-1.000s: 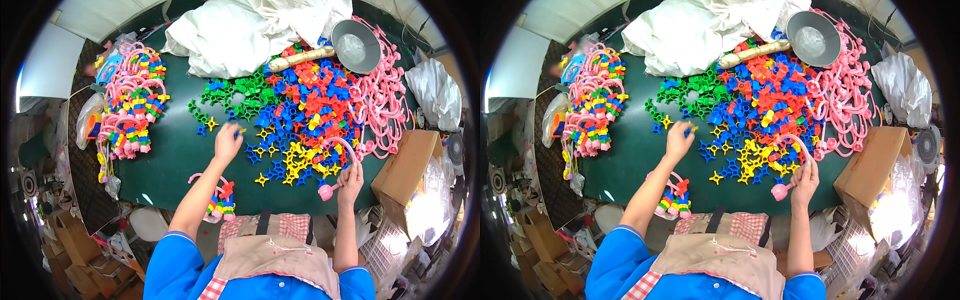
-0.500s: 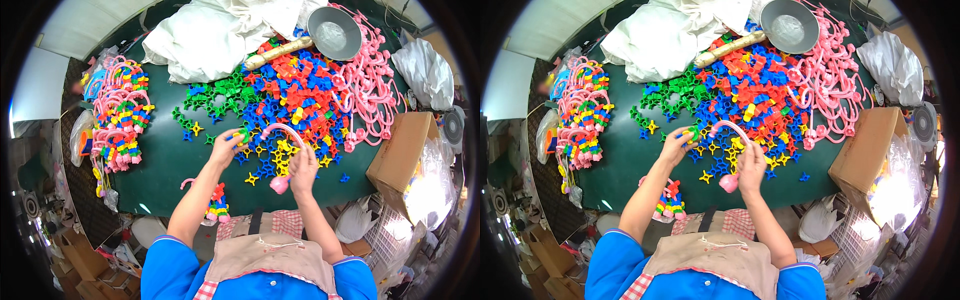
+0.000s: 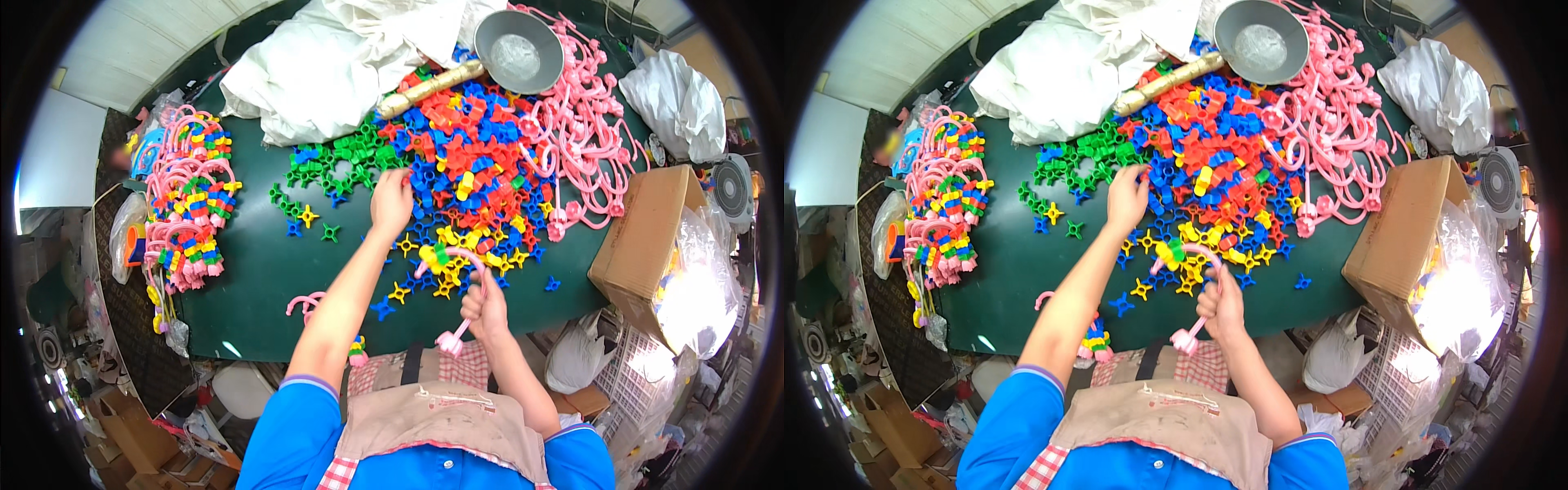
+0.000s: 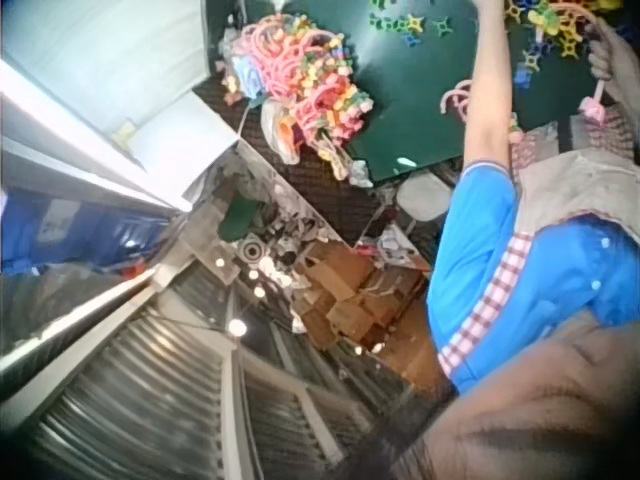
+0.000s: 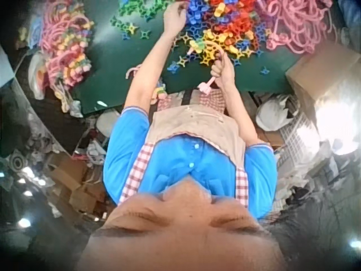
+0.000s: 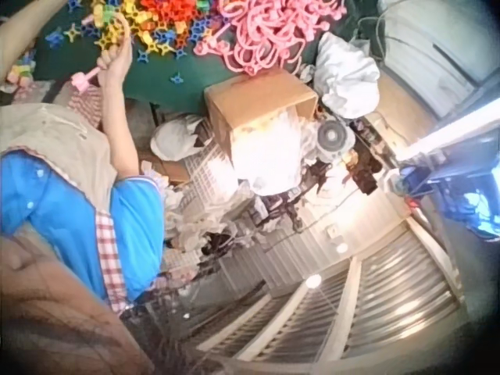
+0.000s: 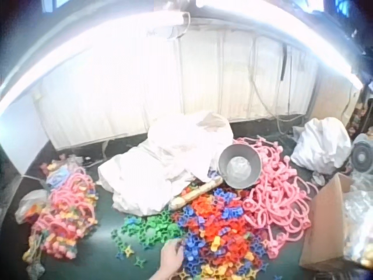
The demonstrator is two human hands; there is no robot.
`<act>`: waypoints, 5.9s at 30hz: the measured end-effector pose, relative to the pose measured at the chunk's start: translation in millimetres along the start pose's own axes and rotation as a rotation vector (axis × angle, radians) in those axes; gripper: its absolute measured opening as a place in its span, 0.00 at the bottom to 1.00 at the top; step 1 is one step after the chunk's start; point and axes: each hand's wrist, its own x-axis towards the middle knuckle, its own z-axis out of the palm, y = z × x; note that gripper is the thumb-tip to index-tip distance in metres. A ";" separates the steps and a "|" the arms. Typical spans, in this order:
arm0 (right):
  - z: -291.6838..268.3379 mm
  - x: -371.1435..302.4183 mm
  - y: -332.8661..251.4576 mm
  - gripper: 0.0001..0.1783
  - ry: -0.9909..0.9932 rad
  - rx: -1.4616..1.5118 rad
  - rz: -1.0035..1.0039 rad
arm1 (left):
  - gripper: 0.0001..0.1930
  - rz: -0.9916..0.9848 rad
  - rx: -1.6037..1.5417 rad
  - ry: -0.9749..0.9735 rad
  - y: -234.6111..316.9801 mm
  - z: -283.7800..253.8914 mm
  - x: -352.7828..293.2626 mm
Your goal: The person assembles colorful plastic star-shaped pieces onto pink plastic hooks by hand. They repeatedly pick up a hook, attach several star pieces, and place the completed assembly on the table.
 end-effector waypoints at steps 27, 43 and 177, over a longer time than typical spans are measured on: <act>-31.7 9.2 -44.6 0.19 -0.055 0.235 -0.082 | 0.11 0.180 0.153 -0.572 -19.0 -111.4 -193.2; -21.2 -21.3 17.0 0.19 -0.134 0.107 -0.150 | 0.11 -1.039 -1.422 -0.193 50.2 -28.9 -168.9; -72.7 111.2 -193.1 0.11 0.454 -1.631 -1.253 | 0.13 0.020 0.301 -0.094 -14.9 -119.8 -193.9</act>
